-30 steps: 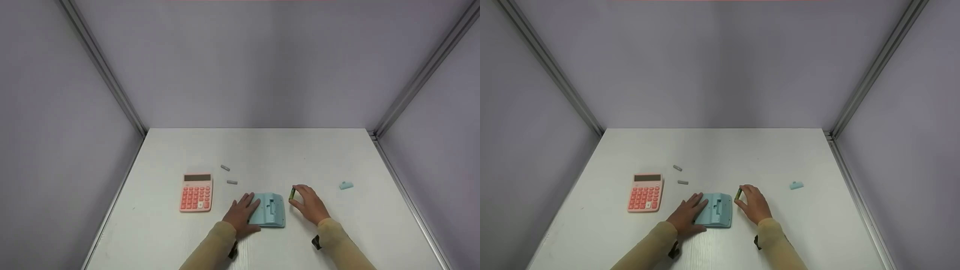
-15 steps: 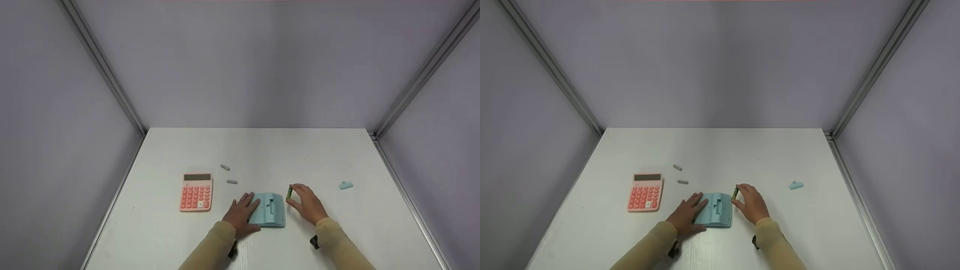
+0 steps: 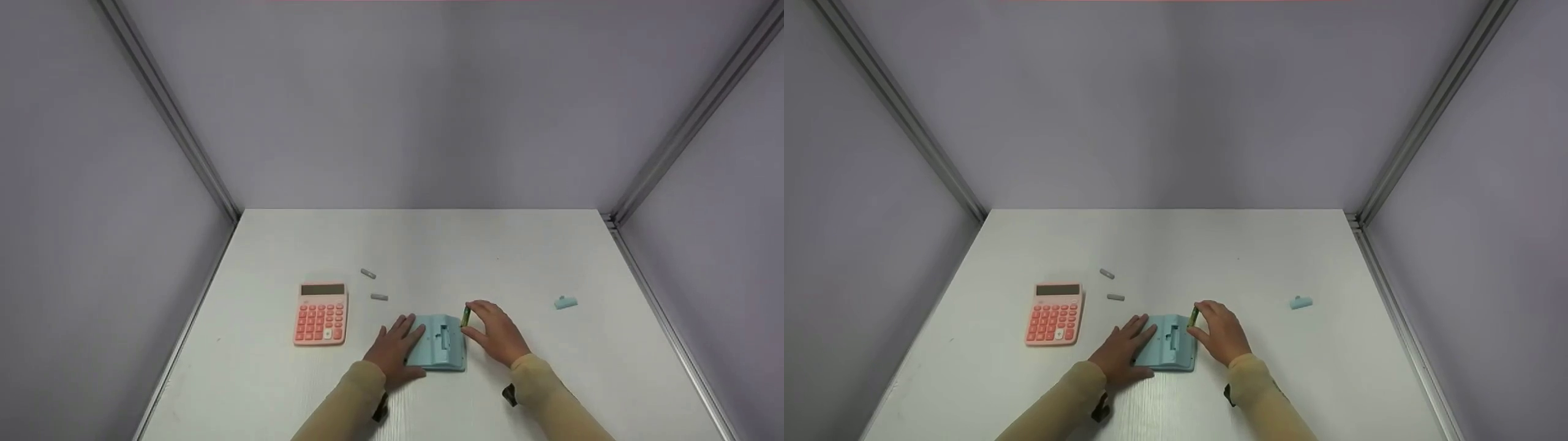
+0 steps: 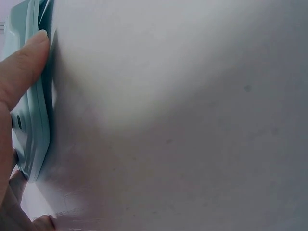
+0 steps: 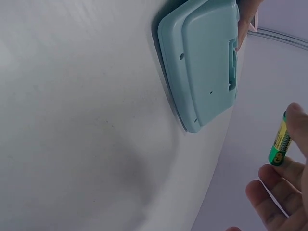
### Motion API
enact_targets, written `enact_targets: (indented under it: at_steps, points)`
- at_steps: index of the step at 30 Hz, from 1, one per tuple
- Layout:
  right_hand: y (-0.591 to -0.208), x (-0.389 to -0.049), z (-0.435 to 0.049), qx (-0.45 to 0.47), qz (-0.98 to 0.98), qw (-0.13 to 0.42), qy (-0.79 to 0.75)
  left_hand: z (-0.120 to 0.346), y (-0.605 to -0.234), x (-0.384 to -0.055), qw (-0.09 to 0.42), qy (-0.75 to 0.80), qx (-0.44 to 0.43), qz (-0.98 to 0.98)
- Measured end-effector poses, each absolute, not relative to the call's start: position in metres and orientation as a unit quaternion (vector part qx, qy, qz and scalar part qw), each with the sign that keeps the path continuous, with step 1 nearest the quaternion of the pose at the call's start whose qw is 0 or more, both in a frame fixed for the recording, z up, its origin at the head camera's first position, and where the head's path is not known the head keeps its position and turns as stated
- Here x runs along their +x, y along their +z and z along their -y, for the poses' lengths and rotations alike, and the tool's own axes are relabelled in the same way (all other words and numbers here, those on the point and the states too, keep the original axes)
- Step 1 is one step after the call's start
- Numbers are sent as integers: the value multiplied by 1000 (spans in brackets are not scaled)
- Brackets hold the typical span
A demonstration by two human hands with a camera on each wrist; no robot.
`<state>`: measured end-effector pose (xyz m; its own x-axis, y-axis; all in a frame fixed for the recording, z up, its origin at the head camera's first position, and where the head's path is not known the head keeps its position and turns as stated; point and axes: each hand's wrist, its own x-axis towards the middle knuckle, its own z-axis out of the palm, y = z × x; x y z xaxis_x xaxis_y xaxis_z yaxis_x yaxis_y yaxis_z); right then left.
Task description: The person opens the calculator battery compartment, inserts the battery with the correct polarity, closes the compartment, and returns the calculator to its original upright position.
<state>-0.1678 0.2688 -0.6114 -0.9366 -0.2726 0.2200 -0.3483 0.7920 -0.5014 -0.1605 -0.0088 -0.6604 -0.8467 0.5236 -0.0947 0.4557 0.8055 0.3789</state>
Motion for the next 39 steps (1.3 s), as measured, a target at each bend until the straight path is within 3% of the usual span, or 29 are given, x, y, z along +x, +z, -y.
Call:
enact_targets:
  at_steps: [31, 39]
  points:
    - [-629, -163, -241, 244, 935, 51, 253, 9, -665, -163, 92, 175, 263, -944]
    - [-636, -159, -242, 252, 930, -7, 268, 8, -660, -163, 104, 164, 258, -946]
